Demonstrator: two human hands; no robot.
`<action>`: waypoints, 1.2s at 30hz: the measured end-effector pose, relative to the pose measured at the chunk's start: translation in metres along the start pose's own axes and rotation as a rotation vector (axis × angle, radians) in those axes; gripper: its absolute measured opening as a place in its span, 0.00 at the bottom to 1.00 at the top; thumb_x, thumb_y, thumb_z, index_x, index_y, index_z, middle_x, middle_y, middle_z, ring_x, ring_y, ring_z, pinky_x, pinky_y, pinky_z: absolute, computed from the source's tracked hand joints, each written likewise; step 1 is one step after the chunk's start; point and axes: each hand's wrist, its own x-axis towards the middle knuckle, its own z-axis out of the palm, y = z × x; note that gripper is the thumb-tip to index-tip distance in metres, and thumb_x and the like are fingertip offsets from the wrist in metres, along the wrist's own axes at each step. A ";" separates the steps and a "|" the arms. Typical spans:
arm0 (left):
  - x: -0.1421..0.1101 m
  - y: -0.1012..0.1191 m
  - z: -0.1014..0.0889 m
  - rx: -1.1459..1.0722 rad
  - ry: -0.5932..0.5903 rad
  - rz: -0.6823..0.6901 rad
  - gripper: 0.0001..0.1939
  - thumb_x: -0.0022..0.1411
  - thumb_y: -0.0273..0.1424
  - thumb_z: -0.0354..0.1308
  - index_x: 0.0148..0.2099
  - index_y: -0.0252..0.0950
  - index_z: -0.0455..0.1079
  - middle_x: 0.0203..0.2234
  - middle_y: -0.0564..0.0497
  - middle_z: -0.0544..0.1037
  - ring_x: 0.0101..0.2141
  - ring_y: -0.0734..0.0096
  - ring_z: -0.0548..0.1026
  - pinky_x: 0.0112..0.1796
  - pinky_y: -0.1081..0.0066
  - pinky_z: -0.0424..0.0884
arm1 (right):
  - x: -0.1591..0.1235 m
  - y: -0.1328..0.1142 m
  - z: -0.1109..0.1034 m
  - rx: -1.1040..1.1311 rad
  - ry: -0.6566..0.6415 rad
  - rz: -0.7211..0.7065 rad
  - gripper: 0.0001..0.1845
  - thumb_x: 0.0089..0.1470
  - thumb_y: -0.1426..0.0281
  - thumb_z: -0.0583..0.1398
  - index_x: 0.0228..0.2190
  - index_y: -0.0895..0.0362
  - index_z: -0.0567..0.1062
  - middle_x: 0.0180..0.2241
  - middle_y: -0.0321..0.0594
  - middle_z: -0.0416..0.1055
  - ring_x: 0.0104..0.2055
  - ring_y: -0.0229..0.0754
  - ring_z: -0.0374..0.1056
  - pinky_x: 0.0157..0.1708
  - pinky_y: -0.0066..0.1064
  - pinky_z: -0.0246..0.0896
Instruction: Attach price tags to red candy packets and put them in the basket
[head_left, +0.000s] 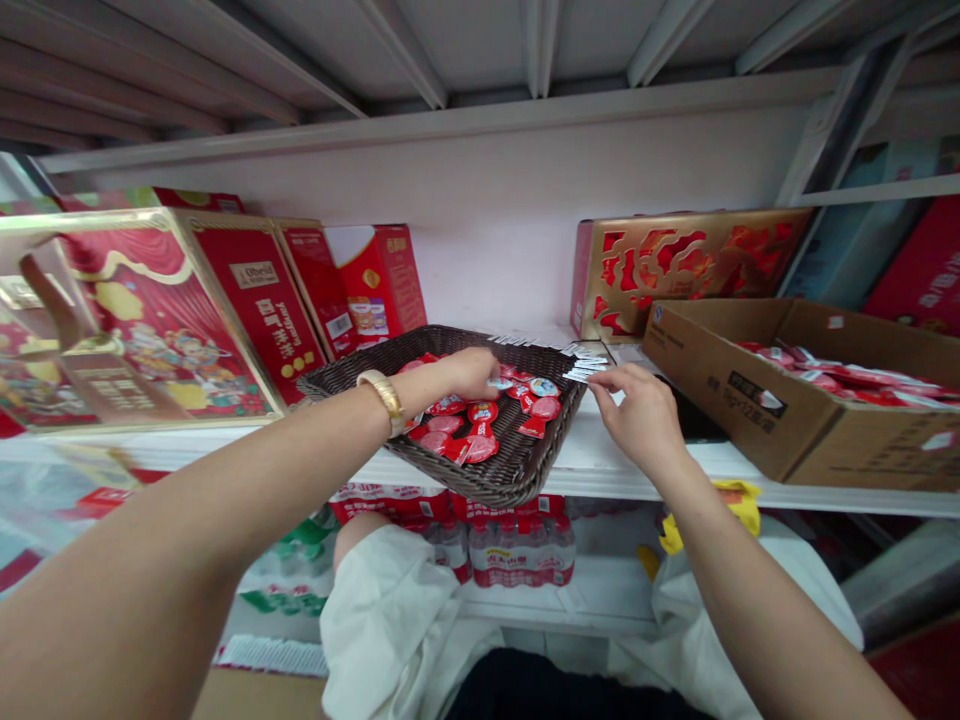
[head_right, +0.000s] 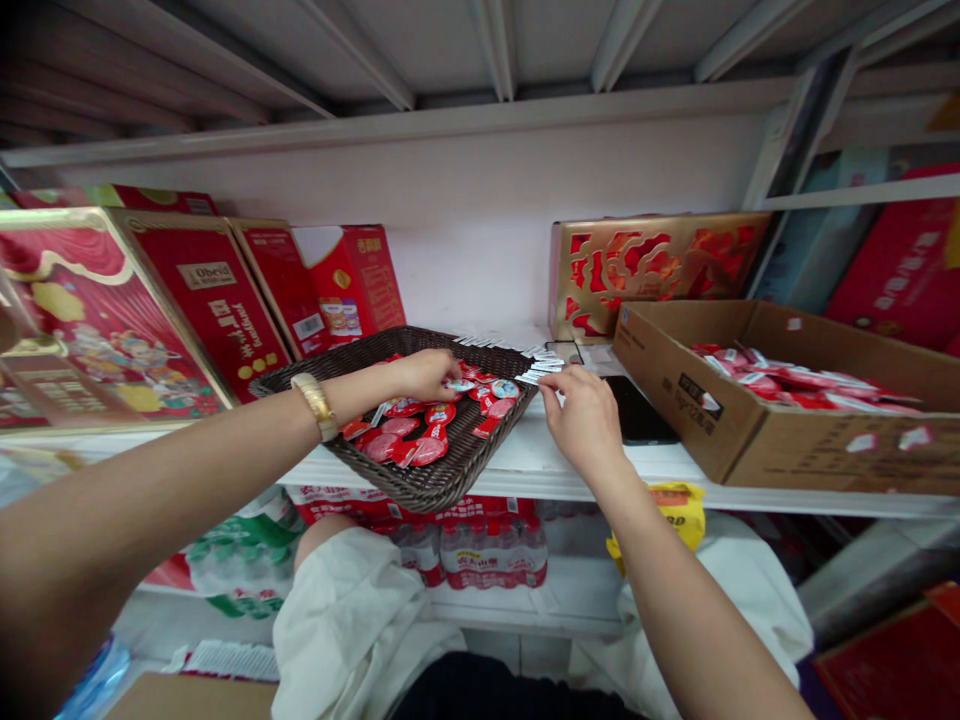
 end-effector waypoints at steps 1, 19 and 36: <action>0.000 0.001 -0.001 -0.016 -0.011 -0.009 0.13 0.66 0.37 0.58 0.48 0.33 0.72 0.43 0.46 0.77 0.40 0.65 0.76 0.42 0.61 0.74 | 0.000 0.000 0.001 0.007 0.008 0.001 0.10 0.55 0.69 0.58 0.29 0.56 0.80 0.29 0.43 0.76 0.31 0.46 0.70 0.37 0.37 0.63; -0.039 0.094 -0.034 -1.053 -0.112 -0.093 0.12 0.66 0.26 0.46 0.38 0.29 0.71 0.27 0.44 0.78 0.23 0.75 0.74 0.27 0.74 0.69 | -0.010 -0.022 -0.037 0.362 0.303 0.208 0.08 0.53 0.65 0.63 0.31 0.57 0.81 0.29 0.39 0.80 0.29 0.40 0.72 0.32 0.31 0.68; -0.054 0.122 -0.016 -1.604 -0.208 -0.053 0.13 0.66 0.30 0.52 0.36 0.26 0.75 0.26 0.44 0.80 0.24 0.72 0.78 0.28 0.73 0.73 | -0.028 -0.041 -0.047 0.265 0.251 -0.132 0.05 0.56 0.72 0.63 0.33 0.52 0.80 0.33 0.41 0.81 0.34 0.44 0.76 0.38 0.39 0.71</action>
